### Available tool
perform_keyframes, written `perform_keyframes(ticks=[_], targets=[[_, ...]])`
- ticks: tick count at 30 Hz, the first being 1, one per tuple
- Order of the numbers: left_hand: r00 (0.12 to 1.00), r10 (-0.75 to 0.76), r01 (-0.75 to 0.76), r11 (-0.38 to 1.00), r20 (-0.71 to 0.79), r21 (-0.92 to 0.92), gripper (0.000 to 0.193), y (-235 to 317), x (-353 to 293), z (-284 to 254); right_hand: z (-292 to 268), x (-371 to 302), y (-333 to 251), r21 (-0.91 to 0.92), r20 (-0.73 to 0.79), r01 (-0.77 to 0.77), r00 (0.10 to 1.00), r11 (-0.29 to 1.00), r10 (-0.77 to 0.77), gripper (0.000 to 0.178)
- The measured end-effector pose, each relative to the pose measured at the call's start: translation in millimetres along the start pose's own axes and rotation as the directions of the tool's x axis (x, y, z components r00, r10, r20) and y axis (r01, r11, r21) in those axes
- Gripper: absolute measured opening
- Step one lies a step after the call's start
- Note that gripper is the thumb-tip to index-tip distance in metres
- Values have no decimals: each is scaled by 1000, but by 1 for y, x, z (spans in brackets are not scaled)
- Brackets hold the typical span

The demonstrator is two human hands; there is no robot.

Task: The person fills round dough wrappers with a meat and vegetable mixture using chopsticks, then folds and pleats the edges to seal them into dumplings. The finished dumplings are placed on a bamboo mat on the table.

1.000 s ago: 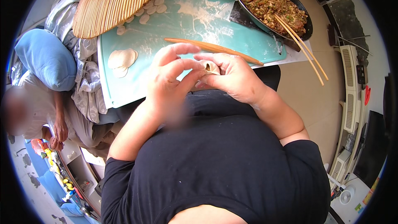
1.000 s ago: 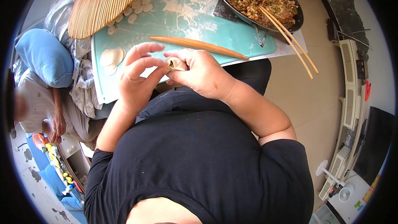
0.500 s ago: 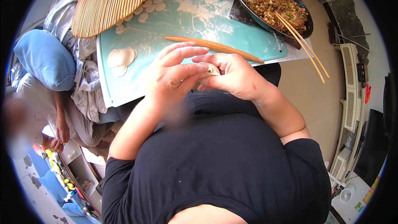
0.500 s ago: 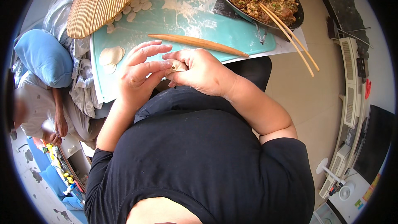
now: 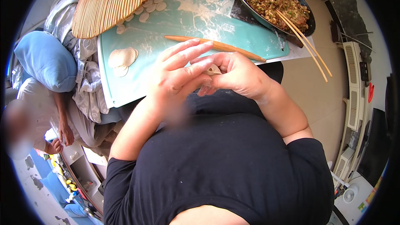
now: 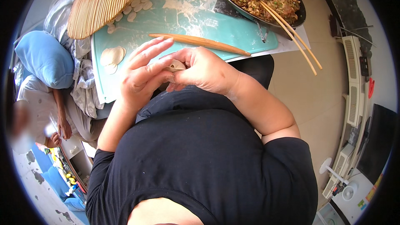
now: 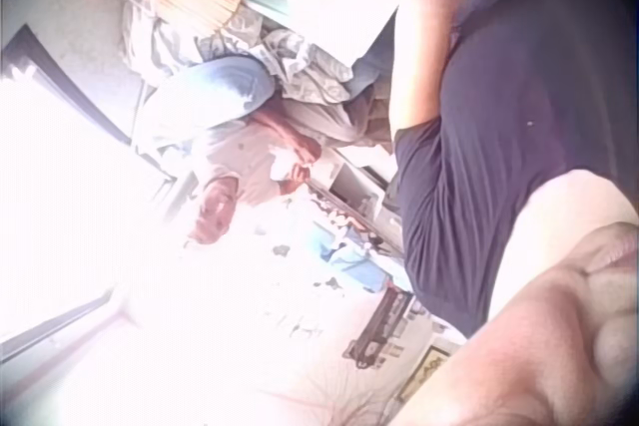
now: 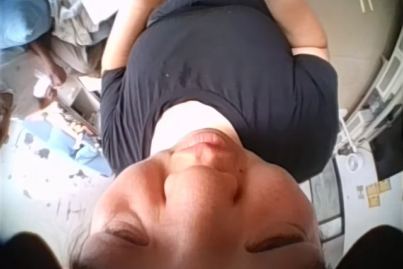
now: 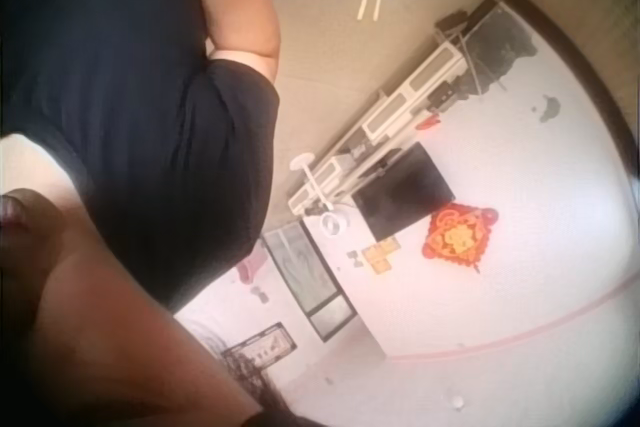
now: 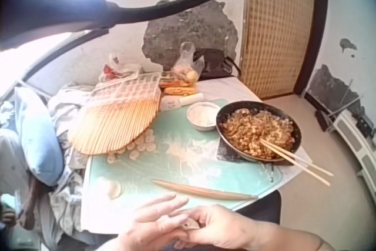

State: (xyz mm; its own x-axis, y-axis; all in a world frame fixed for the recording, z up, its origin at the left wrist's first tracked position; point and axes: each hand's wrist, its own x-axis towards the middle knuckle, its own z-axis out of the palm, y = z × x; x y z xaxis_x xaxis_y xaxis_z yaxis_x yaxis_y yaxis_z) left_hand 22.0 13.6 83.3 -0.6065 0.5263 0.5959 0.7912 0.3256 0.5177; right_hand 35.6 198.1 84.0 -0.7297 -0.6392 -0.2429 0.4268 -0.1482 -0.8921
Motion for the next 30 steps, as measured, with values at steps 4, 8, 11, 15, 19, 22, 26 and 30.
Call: perform_keyframes(ticks=[4, 8, 11, 15, 19, 22, 26, 30], targets=[[998, 19, -18, 1000, 61, -11, 22, -5, -4, 2, 1, 1, 9, -6, -53, 28, 998, 1000, -29, 21], [997, 60, -62, 997, 53, 45, 20, -6, -6, 3, 3, 0, 7, -22, -61, 36, 997, 999, -37, 20], [999, 46, -47, 997, 17, 54, 18, -5, -8, 5, 3, 0, 4, -54, -41, 26, 999, 998, -29, 22], [999, 21, -22, 999, 25, 41, 25, -8, -13, 6, 5, 1, 4, -9, -29, 48, 998, 999, -48, 29], [986, -110, 74, 961, -124, -265, 44, -6, -11, 11, 6, -1, 2, 74, -66, 66, 996, 995, -61, 34], [994, -47, 31, 988, -102, -153, 39, -14, -16, 10, 6, -2, 1, 78, -60, 65, 996, 995, -61, 33], [984, -28, 12, 996, -175, -88, 30, -18, -20, 16, 5, 1, 3, 64, -44, 87, 995, 994, -84, 35], [978, -10, 12, 1000, -208, 8, 23, -15, -21, 14, 7, 3, 4, 78, -58, 102, 994, 992, -98, 32]])
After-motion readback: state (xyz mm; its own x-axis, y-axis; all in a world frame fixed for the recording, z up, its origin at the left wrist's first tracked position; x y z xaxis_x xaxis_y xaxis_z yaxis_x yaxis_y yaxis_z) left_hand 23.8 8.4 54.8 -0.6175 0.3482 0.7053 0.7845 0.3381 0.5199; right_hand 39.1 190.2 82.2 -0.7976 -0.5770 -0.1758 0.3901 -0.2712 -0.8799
